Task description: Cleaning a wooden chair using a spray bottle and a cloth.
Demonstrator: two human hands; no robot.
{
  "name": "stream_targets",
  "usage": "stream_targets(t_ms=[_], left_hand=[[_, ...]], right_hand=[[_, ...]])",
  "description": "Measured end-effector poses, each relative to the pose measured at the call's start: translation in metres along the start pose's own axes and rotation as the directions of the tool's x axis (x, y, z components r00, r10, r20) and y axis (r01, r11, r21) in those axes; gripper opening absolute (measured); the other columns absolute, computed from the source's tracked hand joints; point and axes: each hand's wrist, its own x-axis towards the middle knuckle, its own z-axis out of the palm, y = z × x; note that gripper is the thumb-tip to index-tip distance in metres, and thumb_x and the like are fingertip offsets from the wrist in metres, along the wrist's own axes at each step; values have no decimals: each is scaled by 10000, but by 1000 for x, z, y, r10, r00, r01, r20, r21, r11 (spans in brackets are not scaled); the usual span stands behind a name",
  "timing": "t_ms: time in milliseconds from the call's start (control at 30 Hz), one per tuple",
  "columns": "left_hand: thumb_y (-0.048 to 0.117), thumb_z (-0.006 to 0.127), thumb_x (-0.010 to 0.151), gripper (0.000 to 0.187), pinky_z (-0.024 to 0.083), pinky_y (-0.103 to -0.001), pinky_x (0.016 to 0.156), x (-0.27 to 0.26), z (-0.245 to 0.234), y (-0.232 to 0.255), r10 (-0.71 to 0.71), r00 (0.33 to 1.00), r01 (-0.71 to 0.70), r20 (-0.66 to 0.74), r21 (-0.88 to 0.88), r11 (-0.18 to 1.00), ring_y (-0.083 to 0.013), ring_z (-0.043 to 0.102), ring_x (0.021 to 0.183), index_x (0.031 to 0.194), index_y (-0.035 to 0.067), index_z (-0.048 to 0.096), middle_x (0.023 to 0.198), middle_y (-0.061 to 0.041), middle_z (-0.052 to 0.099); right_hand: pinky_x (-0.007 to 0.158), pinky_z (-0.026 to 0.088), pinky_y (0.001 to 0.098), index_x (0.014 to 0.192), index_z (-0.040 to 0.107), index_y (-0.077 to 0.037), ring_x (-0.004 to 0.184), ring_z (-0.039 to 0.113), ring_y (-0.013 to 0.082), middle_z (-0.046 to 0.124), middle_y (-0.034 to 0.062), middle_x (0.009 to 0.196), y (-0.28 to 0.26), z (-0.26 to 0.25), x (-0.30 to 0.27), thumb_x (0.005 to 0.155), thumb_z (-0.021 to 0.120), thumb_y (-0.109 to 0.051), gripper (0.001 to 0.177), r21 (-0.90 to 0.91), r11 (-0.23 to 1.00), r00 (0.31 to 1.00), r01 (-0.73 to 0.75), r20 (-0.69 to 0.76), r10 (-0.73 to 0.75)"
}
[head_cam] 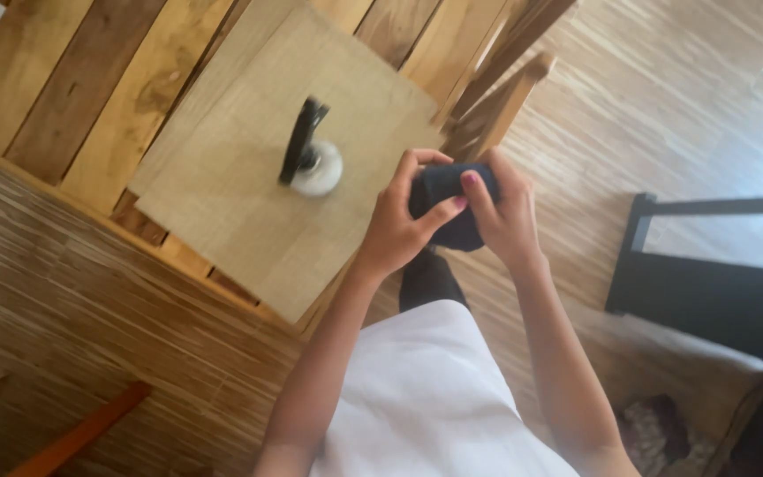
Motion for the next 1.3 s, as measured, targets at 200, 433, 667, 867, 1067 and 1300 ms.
stream_targets(t_ms=[200, 433, 667, 867, 1067, 1300], left_hand=[[187, 853, 839, 474, 608, -274, 789, -91, -75, -11, -172, 984, 170, -54, -40, 985, -108, 719, 910, 1187, -17, 605, 997, -76, 756], [107, 832, 873, 306, 590, -286, 859, -174, -166, -10, -86, 979, 44, -187, -222, 974, -119, 702, 943, 1124, -23, 716, 1035, -64, 758], [41, 790, 917, 324, 552, -282, 948, -206, -244, -10, 35, 964, -108, -265, -268, 957, -109, 661, 1059, 1206, -9, 654, 1127, -51, 706], [80, 824, 848, 476, 552, -282, 958, -183, -327, 7, 72, 880, -169, -469, -167, 971, -117, 660, 1085, 1252, 5, 585, 1180, -74, 676], [159, 875, 811, 483, 555, -267, 891, -127, -430, -11, 31, 847, -131, -530, -152, 980, -105, 657, 1012, 1181, 9, 603, 1091, -63, 680], [250, 773, 942, 297, 554, -242, 802, -55, -557, 16, -113, 928, 60, -356, -157, 986, -53, 662, 884, 1089, -6, 738, 950, -5, 744]], right_hand=[[831, 521, 341, 1094, 564, 11, 903, 659, 209, 665, 143, 955, -83, 75, -69, 1091, 618, -227, 244, 86, 994, 986, 69, -156, -55], [951, 479, 322, 1238, 655, 4, 1042, 612, 217, 599, 133, 1068, -154, 155, -111, 1069, 622, -133, 220, 139, 984, 993, 111, 33, -116], [974, 446, 315, 1194, 566, 20, 1082, 542, 178, 547, 96, 1114, -185, 217, -93, 1004, 668, -124, 259, 324, 938, 918, 120, 324, -229], [753, 499, 252, 1121, 507, -29, 902, 576, 68, 633, 12, 962, -210, 297, -36, 961, 749, -129, 307, 353, 933, 909, -70, 408, -87], [705, 490, 235, 1083, 576, -57, 825, 574, 51, 639, 12, 893, -245, 386, 46, 966, 751, -131, 223, 252, 967, 919, -40, 389, -63], [672, 429, 246, 1038, 491, -46, 838, 496, 45, 533, -10, 918, -277, 458, 152, 995, 756, -120, 278, 263, 965, 917, -11, 387, -95]])
